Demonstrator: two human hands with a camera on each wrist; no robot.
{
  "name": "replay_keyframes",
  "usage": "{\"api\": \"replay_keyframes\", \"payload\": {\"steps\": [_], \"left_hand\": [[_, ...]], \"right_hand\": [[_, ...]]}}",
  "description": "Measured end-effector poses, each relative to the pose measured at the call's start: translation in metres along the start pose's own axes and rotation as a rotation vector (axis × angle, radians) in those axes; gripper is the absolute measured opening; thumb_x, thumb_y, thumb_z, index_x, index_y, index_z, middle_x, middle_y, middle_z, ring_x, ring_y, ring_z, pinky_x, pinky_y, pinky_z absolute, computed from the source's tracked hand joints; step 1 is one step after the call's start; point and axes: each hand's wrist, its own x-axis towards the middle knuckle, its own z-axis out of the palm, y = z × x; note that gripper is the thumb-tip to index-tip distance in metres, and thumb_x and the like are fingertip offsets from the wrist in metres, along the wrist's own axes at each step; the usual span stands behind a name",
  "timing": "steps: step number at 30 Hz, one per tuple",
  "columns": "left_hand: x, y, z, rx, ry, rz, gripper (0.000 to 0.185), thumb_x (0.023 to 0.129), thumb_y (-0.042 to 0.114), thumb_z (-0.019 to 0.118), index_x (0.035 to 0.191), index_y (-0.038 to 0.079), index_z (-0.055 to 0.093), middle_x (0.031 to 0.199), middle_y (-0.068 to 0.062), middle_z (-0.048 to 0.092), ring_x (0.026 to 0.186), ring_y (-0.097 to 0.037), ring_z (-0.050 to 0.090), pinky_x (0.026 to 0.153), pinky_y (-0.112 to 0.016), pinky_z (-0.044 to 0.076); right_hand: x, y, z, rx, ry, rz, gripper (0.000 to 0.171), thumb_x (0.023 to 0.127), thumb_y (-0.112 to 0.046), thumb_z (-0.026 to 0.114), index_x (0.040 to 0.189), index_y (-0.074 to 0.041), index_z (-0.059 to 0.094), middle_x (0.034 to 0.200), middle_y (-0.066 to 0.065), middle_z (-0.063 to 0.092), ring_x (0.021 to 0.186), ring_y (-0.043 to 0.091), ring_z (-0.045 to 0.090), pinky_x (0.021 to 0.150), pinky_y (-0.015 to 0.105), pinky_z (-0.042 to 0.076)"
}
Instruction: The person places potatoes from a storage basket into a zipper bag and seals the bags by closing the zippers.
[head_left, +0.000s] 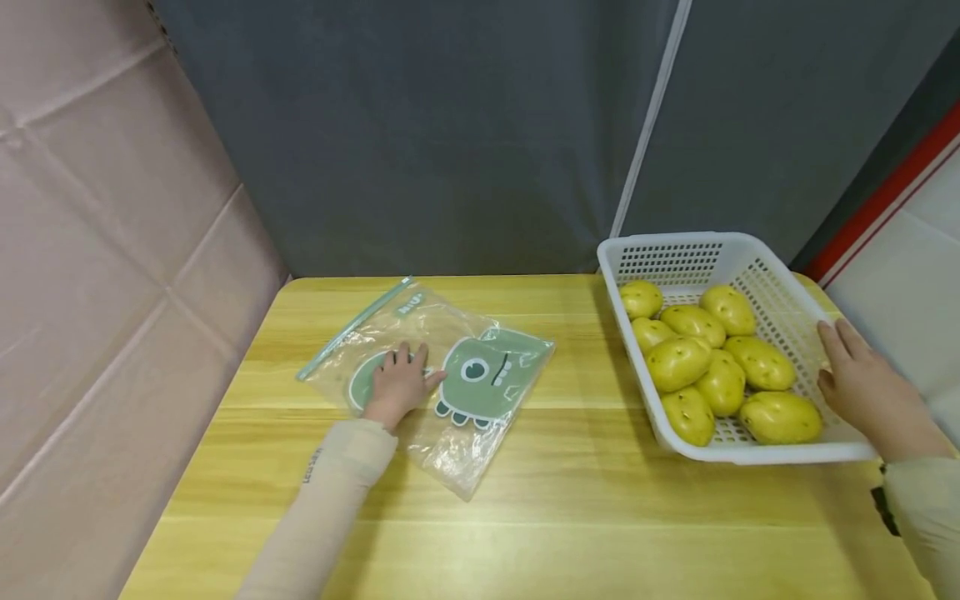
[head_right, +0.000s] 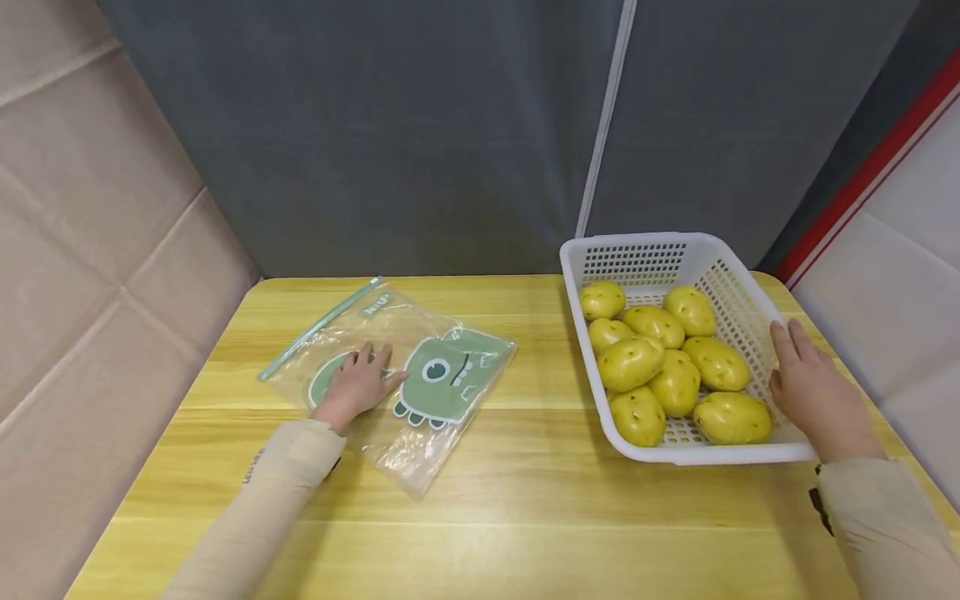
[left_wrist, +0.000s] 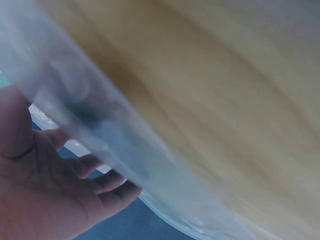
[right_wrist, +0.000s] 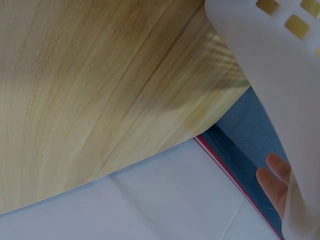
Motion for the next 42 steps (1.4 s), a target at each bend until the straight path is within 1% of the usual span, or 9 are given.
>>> {"api": "replay_keyframes", "payload": {"steps": [12, 19, 24, 28, 32, 34, 38, 40, 42], "left_hand": [[-0.001, -0.007, -0.006, -0.037, -0.051, 0.086, 0.071, 0.098, 0.05, 0.043, 0.154, 0.013, 0.019, 0.159, -0.023, 0.008, 0.144, -0.049, 0.012, 0.115, -0.066, 0.019], [0.003, -0.015, -0.003, -0.012, -0.06, 0.152, 0.069, 0.099, 0.048, 0.041, 0.154, 0.013, 0.018, 0.159, -0.024, 0.007, 0.144, -0.048, 0.01, 0.115, -0.067, 0.017], [0.007, -0.02, -0.002, -0.044, -0.062, 0.206, 0.069, 0.099, 0.047, 0.042, 0.154, 0.013, 0.018, 0.159, -0.023, 0.005, 0.145, -0.049, 0.008, 0.115, -0.069, 0.013], [0.007, -0.022, -0.005, -0.042, -0.05, 0.271, 0.068, 0.098, 0.044, 0.046, 0.152, 0.011, 0.023, 0.159, -0.023, 0.01, 0.144, -0.049, 0.011, 0.115, -0.068, 0.014], [0.003, -0.021, -0.012, 0.008, -0.025, 0.339, 0.067, 0.095, 0.041, 0.052, 0.15, 0.009, 0.03, 0.157, -0.023, 0.017, 0.144, -0.048, 0.016, 0.117, -0.065, 0.016], [0.001, -0.018, -0.015, 0.042, -0.005, 0.352, 0.068, 0.093, 0.04, 0.056, 0.149, 0.009, 0.033, 0.156, -0.024, 0.021, 0.143, -0.047, 0.018, 0.117, -0.063, 0.018], [-0.003, -0.008, -0.021, 0.095, 0.035, 0.322, 0.069, 0.088, 0.039, 0.062, 0.145, 0.008, 0.038, 0.148, -0.028, 0.033, 0.137, -0.048, 0.03, 0.114, -0.06, 0.028], [-0.005, -0.002, -0.023, 0.095, 0.022, 0.276, 0.068, 0.088, 0.039, 0.064, 0.144, 0.009, 0.039, 0.143, -0.03, 0.038, 0.133, -0.049, 0.037, 0.111, -0.059, 0.035], [-0.006, 0.003, -0.025, 0.075, -0.021, 0.231, 0.066, 0.09, 0.038, 0.062, 0.145, 0.009, 0.038, 0.143, -0.03, 0.039, 0.13, -0.049, 0.039, 0.108, -0.059, 0.038]], "right_hand": [[-0.002, -0.002, -0.002, 0.01, -0.024, 0.021, 0.079, 0.088, -0.001, 0.051, 0.15, 0.006, 0.001, 0.151, 0.037, 0.004, 0.111, 0.066, 0.033, 0.085, 0.075, 0.036], [-0.002, -0.003, 0.001, 0.005, 0.002, 0.012, 0.079, 0.087, 0.001, 0.053, 0.149, 0.009, 0.003, 0.15, 0.04, 0.007, 0.112, 0.066, 0.033, 0.087, 0.074, 0.036], [-0.001, -0.003, 0.0, -0.001, -0.002, 0.008, 0.08, 0.087, 0.001, 0.053, 0.149, 0.008, 0.003, 0.15, 0.039, 0.007, 0.111, 0.066, 0.033, 0.086, 0.075, 0.036], [-0.001, -0.003, -0.001, 0.005, -0.012, 0.012, 0.08, 0.088, 0.0, 0.052, 0.149, 0.007, 0.002, 0.15, 0.039, 0.006, 0.111, 0.067, 0.033, 0.086, 0.075, 0.036], [0.0, -0.004, -0.001, 0.018, -0.028, 0.016, 0.08, 0.089, -0.002, 0.051, 0.15, 0.005, 0.001, 0.151, 0.038, 0.006, 0.11, 0.068, 0.032, 0.086, 0.076, 0.036], [0.0, -0.003, -0.001, 0.021, -0.027, 0.01, 0.079, 0.089, -0.002, 0.051, 0.15, 0.005, 0.002, 0.15, 0.038, 0.007, 0.109, 0.068, 0.033, 0.086, 0.076, 0.035], [0.0, -0.002, 0.0, 0.026, -0.018, 0.005, 0.079, 0.089, -0.002, 0.051, 0.15, 0.006, 0.002, 0.15, 0.038, 0.007, 0.11, 0.068, 0.033, 0.089, 0.076, 0.034], [-0.001, -0.002, -0.001, 0.021, -0.01, 0.007, 0.078, 0.089, -0.002, 0.051, 0.15, 0.006, 0.003, 0.15, 0.038, 0.008, 0.11, 0.067, 0.033, 0.089, 0.076, 0.034], [-0.002, -0.002, -0.002, 0.019, -0.003, 0.009, 0.078, 0.088, -0.002, 0.051, 0.15, 0.006, 0.003, 0.15, 0.038, 0.008, 0.11, 0.067, 0.034, 0.089, 0.076, 0.035]]}}
